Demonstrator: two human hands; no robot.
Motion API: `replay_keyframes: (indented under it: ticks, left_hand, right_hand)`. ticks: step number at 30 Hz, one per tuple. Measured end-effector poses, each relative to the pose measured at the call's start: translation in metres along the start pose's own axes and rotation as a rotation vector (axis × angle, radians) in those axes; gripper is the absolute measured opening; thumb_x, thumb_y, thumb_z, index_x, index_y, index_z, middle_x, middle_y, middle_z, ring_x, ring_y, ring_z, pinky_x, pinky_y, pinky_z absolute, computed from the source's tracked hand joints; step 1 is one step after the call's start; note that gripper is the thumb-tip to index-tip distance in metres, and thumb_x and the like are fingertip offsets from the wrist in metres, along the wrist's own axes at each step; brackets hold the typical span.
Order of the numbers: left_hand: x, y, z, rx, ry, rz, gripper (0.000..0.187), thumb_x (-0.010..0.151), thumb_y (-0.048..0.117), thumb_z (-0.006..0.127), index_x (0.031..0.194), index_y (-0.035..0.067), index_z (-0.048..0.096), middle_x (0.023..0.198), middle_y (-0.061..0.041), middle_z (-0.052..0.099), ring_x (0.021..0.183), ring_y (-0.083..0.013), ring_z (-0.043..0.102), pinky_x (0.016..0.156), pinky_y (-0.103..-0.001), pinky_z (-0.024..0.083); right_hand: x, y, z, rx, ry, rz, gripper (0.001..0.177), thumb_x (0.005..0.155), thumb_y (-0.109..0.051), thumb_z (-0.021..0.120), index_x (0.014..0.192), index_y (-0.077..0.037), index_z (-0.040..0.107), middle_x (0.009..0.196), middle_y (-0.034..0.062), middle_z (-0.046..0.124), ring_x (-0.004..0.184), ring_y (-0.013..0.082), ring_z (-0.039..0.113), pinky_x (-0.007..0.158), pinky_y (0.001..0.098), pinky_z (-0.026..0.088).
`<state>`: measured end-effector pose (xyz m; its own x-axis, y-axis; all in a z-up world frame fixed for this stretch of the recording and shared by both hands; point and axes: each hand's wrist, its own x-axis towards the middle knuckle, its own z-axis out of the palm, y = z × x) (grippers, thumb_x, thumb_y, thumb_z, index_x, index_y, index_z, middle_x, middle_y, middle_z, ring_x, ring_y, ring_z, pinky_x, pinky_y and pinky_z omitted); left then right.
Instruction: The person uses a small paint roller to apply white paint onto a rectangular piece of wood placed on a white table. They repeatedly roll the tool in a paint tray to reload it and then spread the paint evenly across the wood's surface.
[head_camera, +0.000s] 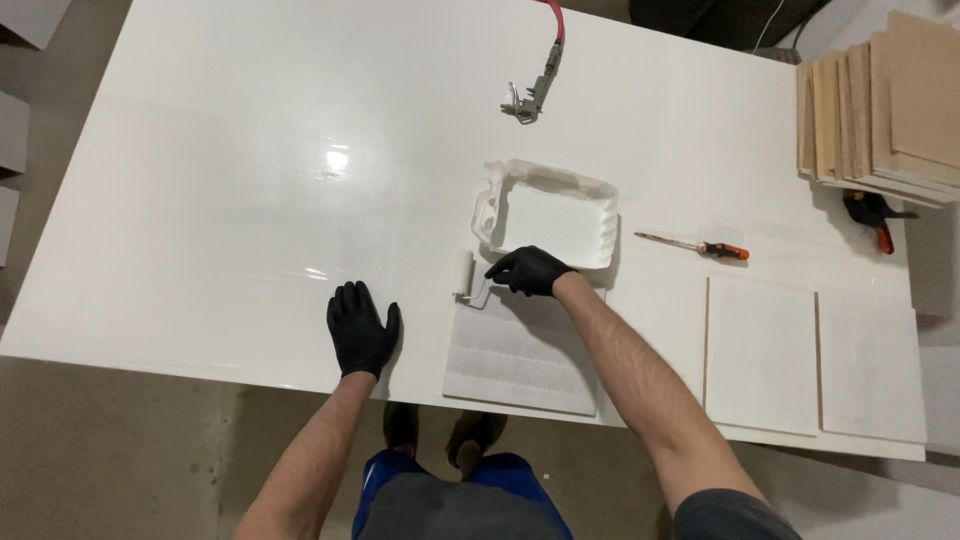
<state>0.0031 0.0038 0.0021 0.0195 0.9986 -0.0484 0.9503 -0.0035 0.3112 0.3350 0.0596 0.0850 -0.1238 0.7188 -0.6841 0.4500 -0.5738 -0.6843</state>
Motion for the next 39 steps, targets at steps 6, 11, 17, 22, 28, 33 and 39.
replay_keyframes:
  ticks: [6, 11, 17, 22, 28, 33, 39]
  left_hand:
    - [0.002, -0.001, 0.002, 0.021, -0.005, 0.008, 0.081, 0.102, 0.063, 0.042, 0.157, 0.004, 0.043, 0.162, -0.017, 0.043, 0.154, -0.0288, 0.032, 0.130, -0.044, 0.013]
    - [0.000, -0.004, 0.008, 0.130, -0.006, 0.037, 0.081, 0.104, 0.064, 0.038, 0.158, 0.004, 0.043, 0.162, -0.017, 0.043, 0.155, -0.0278, 0.031, 0.130, -0.044, 0.012]
    - [0.002, -0.006, 0.012, 0.083, 0.030, 0.061, 0.081, 0.105, 0.062, 0.040, 0.157, 0.000, 0.044, 0.160, -0.021, 0.045, 0.154, -0.0307, 0.032, 0.129, -0.045, 0.013]
    - [0.003, -0.005, 0.008, 0.032, 0.052, 0.071, 0.083, 0.104, 0.063, 0.041, 0.157, -0.002, 0.044, 0.160, -0.023, 0.045, 0.154, -0.0326, 0.033, 0.129, -0.047, 0.014]
    - [0.000, -0.011, 0.016, 0.008, -0.018, 0.064, 0.086, 0.106, 0.064, 0.035, 0.161, -0.001, 0.036, 0.165, -0.023, 0.036, 0.157, -0.0328, 0.025, 0.129, -0.047, 0.006]
    - [0.003, -0.019, 0.024, 0.011, -0.014, 0.070, 0.088, 0.106, 0.066, 0.034, 0.162, -0.001, 0.035, 0.166, -0.025, 0.035, 0.157, -0.0347, 0.023, 0.128, -0.051, 0.005]
    - [-0.001, -0.011, 0.011, 0.026, 0.188, 0.185, 0.077, 0.101, 0.049, 0.050, 0.149, -0.011, 0.050, 0.150, -0.032, 0.051, 0.143, -0.0455, 0.041, 0.121, -0.053, 0.025]
  right_hand:
    - [-0.070, 0.076, -0.089, 0.270, 0.092, 0.191, 0.039, 0.078, 0.000, 0.074, 0.116, 0.005, 0.072, 0.094, 0.0188, 0.076, 0.066, 0.0211, 0.067, 0.048, 0.0246, 0.045]
    - [-0.124, 0.141, -0.149, -0.077, 0.148, 0.192, 0.034, 0.084, -0.021, 0.083, 0.115, -0.006, 0.078, 0.071, 0.0163, 0.073, 0.049, 0.0213, 0.059, 0.051, 0.0303, 0.048]
    - [-0.194, 0.175, -0.123, -0.029, 0.339, 0.122, 0.035, 0.088, -0.025, 0.080, 0.120, -0.012, 0.076, 0.071, 0.0143, 0.073, 0.049, 0.0212, 0.062, 0.053, 0.0307, 0.049]
    - [-0.171, 0.208, -0.015, 0.237, 0.628, 0.039, 0.037, 0.093, -0.019, 0.073, 0.130, -0.022, 0.072, 0.078, 0.0095, 0.074, 0.057, 0.0183, 0.066, 0.057, 0.0299, 0.056]
    - [-0.102, 0.225, 0.023, -0.262, 1.044, -0.128, 0.035, 0.099, -0.025, 0.063, 0.133, -0.029, 0.069, 0.112, 0.0034, 0.076, 0.105, 0.0220, 0.071, 0.094, 0.0360, 0.058]
    - [-0.158, 0.203, 0.078, 0.038, 0.913, 0.071, 0.036, 0.101, -0.028, 0.060, 0.137, -0.029, 0.066, 0.106, 0.0105, 0.078, 0.099, 0.0265, 0.074, 0.086, 0.0430, 0.061]
    - [-0.266, 0.177, 0.175, 0.376, 0.793, 0.304, 0.045, 0.098, -0.029, 0.055, 0.142, -0.029, 0.060, 0.136, 0.0014, 0.067, 0.105, 0.0175, 0.069, 0.064, 0.0357, 0.070]
